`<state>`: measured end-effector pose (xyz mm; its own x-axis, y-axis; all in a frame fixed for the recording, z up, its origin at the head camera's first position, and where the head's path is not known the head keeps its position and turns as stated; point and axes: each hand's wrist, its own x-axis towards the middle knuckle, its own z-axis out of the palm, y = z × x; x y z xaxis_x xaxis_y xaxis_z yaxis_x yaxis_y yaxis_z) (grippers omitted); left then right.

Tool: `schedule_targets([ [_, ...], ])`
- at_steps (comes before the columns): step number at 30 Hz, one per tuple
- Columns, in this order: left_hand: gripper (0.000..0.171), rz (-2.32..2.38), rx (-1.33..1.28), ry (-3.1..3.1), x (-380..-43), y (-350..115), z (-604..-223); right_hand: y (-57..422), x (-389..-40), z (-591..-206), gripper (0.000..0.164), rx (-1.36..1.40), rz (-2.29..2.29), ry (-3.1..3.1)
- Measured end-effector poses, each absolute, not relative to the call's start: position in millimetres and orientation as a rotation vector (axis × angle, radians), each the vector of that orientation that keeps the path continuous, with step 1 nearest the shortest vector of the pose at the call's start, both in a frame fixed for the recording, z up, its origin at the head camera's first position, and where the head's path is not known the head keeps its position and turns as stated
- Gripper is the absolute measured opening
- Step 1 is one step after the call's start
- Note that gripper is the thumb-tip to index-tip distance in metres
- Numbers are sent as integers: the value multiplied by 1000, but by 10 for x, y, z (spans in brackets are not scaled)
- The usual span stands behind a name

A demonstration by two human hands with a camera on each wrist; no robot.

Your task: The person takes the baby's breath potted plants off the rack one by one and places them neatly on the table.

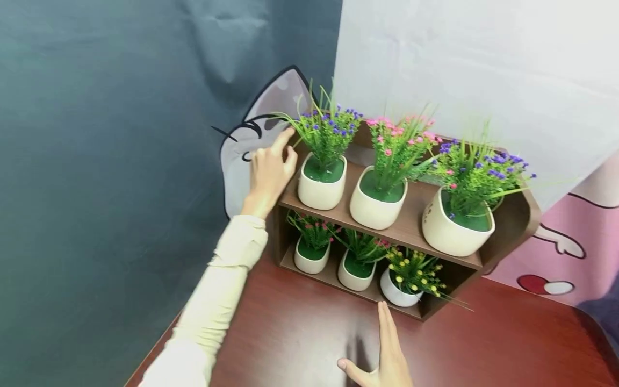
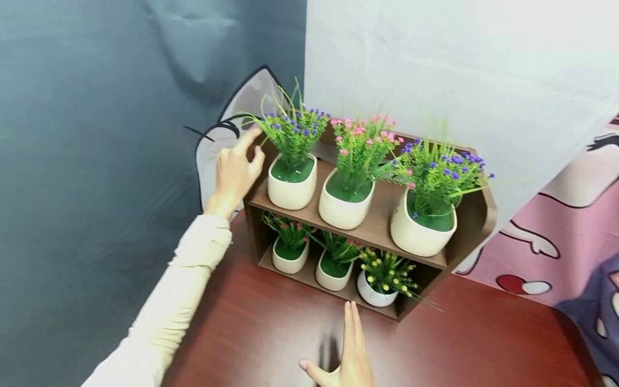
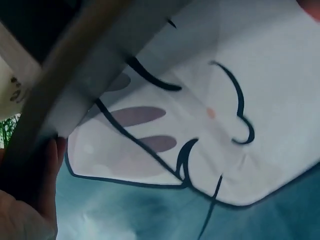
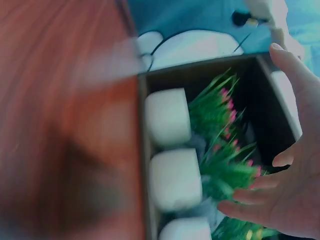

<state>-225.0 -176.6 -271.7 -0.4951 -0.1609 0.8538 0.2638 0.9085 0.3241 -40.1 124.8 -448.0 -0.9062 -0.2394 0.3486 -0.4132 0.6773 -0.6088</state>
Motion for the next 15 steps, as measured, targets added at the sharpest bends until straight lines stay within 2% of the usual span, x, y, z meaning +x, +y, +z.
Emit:
schedule_targets([
  [5, 34, -531, -55, -1988, -2260, -1704, -2800, 977, -480, -4133, 113, 609, 1252, -2539],
  [12, 34, -523, -67, -1941, -2270, -1729, -2815, 369, -847, -3512, 99, 737, 1513, -2236],
  [15, 33, -521, -67, -1955, -2260, -1720, -2825, 128, -1010, -3330, 96, 683, 1487, -2169],
])
